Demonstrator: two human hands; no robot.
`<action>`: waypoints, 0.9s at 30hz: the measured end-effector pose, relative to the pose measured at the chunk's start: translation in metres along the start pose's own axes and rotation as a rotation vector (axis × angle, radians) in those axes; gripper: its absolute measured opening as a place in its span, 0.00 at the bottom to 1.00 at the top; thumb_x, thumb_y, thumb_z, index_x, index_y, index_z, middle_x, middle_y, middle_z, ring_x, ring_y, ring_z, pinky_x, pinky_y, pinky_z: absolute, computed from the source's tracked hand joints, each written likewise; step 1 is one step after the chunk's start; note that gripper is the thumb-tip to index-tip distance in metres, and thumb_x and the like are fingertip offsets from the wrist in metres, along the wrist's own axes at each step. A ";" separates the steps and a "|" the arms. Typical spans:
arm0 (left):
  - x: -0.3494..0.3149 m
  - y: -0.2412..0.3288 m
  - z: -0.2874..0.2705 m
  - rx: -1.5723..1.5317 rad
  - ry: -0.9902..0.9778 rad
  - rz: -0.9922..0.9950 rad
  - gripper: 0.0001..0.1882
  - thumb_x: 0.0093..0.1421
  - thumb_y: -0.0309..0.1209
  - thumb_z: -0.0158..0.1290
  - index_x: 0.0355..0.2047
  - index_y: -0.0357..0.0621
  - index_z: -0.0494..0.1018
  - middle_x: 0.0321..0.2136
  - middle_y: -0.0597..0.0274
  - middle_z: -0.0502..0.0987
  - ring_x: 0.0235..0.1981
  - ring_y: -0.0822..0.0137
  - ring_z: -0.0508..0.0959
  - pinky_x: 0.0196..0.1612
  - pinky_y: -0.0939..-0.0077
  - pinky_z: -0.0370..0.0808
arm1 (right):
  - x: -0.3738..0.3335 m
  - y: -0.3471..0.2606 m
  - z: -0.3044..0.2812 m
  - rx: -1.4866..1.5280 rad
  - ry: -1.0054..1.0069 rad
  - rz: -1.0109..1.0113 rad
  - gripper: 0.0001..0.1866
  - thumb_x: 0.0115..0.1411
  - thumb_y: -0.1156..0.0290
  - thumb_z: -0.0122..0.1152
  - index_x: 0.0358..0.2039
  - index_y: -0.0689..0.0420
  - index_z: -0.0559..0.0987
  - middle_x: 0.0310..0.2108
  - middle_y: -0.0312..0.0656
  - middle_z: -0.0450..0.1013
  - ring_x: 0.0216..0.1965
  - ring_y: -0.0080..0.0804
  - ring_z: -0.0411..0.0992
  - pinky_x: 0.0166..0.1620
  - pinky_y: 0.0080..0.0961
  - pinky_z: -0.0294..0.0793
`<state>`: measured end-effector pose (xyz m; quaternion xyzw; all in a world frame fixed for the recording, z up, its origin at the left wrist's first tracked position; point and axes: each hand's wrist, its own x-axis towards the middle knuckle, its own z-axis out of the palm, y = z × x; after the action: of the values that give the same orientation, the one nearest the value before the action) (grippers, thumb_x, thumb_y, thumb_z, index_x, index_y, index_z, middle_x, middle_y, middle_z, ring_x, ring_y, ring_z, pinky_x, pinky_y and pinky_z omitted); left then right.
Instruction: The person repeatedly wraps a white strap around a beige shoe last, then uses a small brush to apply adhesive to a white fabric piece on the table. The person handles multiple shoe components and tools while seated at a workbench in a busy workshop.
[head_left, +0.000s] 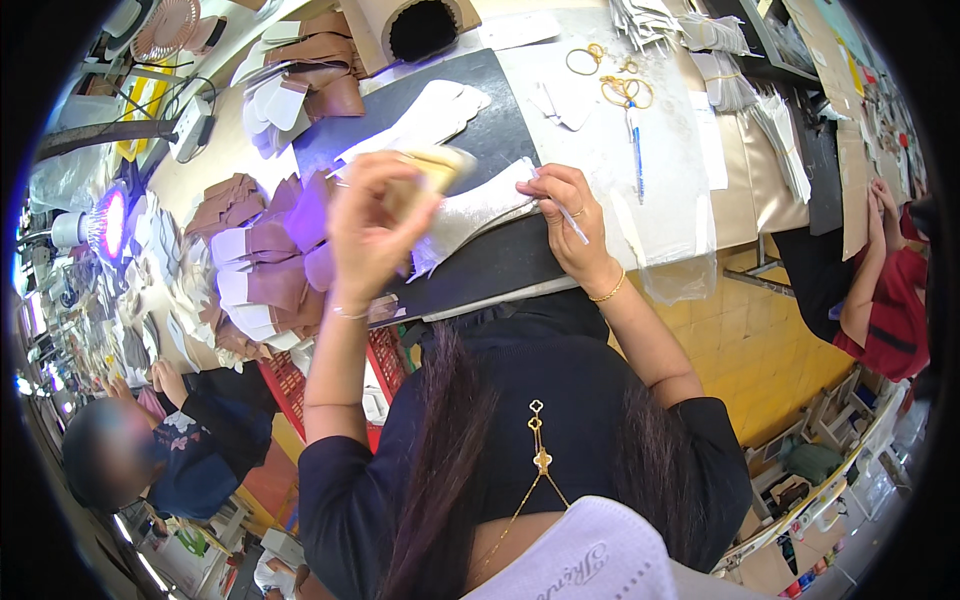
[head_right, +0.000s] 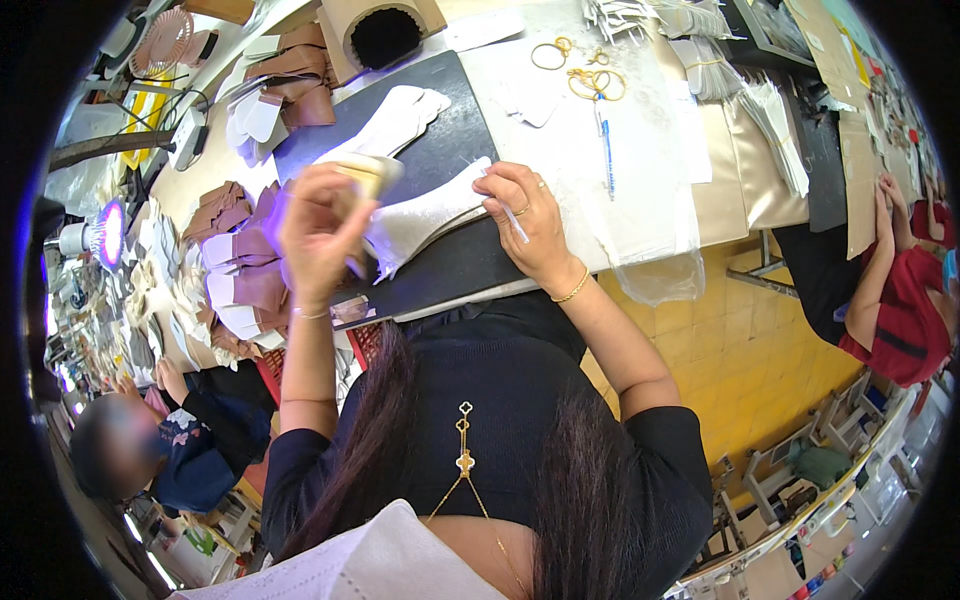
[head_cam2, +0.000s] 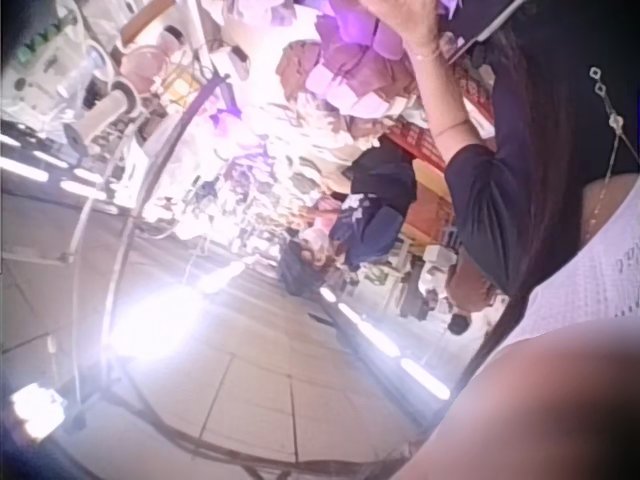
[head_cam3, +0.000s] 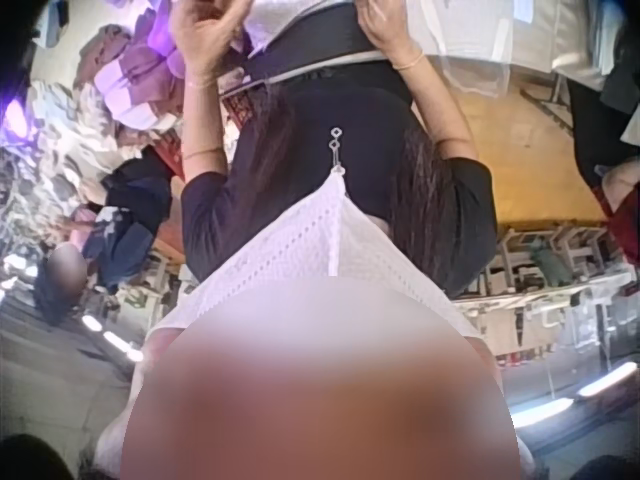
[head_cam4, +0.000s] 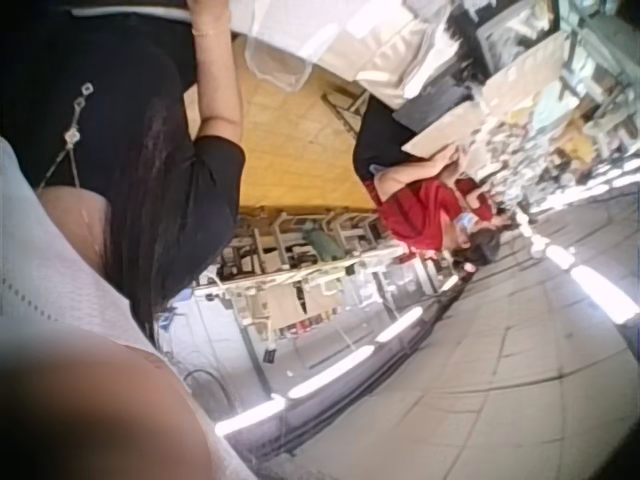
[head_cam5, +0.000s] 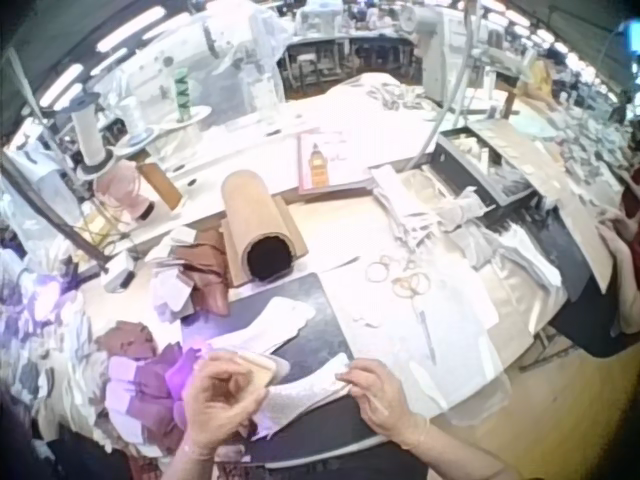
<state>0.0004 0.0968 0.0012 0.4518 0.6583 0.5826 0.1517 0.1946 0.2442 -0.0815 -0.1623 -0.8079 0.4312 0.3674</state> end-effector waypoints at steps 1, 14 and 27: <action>0.007 0.007 -0.012 -0.041 0.038 -0.011 0.19 0.51 0.18 0.65 0.43 0.40 0.74 0.45 0.59 0.73 0.44 0.69 0.75 0.47 0.77 0.75 | 0.000 0.002 -0.001 -0.052 -0.019 -0.037 0.09 0.69 0.69 0.52 0.47 0.58 0.74 0.44 0.49 0.72 0.40 0.40 0.78 0.44 0.31 0.77; 0.072 -0.020 -0.027 0.542 -0.259 0.051 0.14 0.55 0.30 0.64 0.40 0.44 0.76 0.38 0.58 0.78 0.40 0.57 0.79 0.44 0.67 0.75 | 0.005 0.004 -0.002 -0.125 -0.010 -0.155 0.09 0.63 0.74 0.59 0.44 0.54 0.76 0.40 0.40 0.76 0.41 0.40 0.73 0.48 0.34 0.69; 0.050 0.001 -0.012 0.424 -0.209 0.013 0.13 0.63 0.27 0.55 0.48 0.42 0.77 0.37 0.53 0.80 0.35 0.55 0.81 0.42 0.68 0.75 | 0.007 0.006 -0.024 0.037 0.103 -0.008 0.15 0.74 0.63 0.42 0.49 0.60 0.71 0.43 0.46 0.71 0.42 0.36 0.78 0.50 0.30 0.74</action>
<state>-0.0348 0.1276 0.0216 0.5357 0.7438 0.3822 0.1169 0.2069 0.2656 -0.0745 -0.1742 -0.7805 0.4357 0.4132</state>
